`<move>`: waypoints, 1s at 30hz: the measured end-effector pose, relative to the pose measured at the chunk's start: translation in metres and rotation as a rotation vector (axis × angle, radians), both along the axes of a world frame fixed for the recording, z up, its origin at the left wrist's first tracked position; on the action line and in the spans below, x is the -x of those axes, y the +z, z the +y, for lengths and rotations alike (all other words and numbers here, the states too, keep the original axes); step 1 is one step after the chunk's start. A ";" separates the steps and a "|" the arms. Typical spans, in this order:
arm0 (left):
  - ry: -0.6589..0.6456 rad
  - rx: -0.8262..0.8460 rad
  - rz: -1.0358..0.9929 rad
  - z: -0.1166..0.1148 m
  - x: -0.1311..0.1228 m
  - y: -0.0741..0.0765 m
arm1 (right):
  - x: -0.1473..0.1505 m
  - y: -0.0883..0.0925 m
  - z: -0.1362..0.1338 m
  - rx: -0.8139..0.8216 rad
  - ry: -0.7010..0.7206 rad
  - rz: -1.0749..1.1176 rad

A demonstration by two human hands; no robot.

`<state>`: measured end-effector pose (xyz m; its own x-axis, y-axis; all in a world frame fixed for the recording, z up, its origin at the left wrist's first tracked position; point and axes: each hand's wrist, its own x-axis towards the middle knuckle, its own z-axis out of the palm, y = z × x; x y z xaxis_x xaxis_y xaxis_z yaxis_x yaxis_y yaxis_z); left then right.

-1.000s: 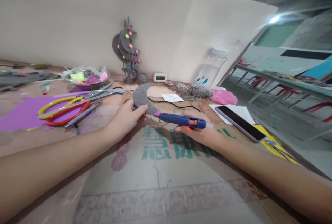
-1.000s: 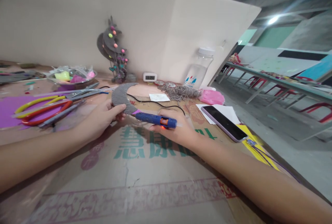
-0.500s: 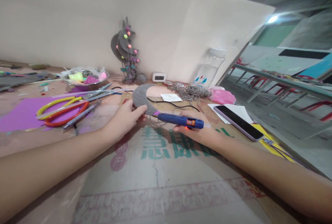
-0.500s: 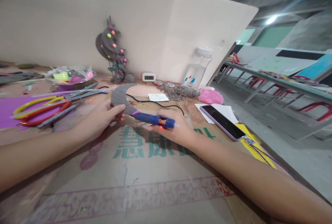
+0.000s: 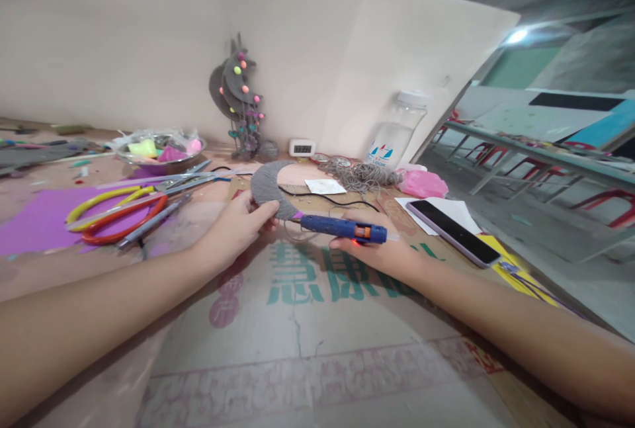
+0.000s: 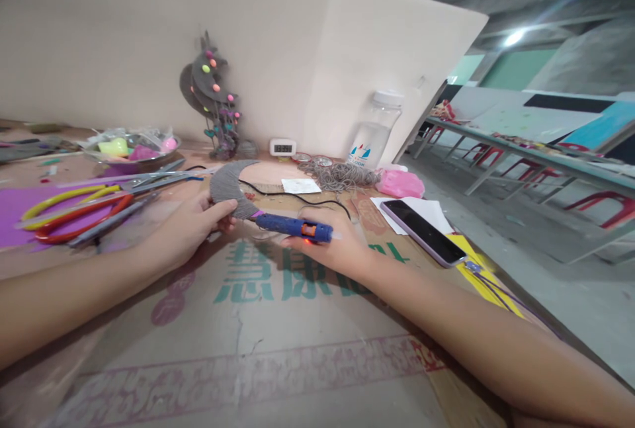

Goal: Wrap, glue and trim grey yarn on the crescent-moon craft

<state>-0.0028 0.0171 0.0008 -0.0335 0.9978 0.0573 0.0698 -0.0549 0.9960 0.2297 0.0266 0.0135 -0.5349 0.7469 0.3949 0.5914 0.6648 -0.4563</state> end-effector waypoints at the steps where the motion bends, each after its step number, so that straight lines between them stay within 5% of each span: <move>1: 0.001 -0.003 0.004 0.000 0.000 0.001 | 0.000 0.000 0.000 0.003 -0.010 -0.003; 30: -0.015 -0.018 0.006 -0.001 0.000 0.001 | -0.004 0.002 0.001 -0.033 -0.099 -0.048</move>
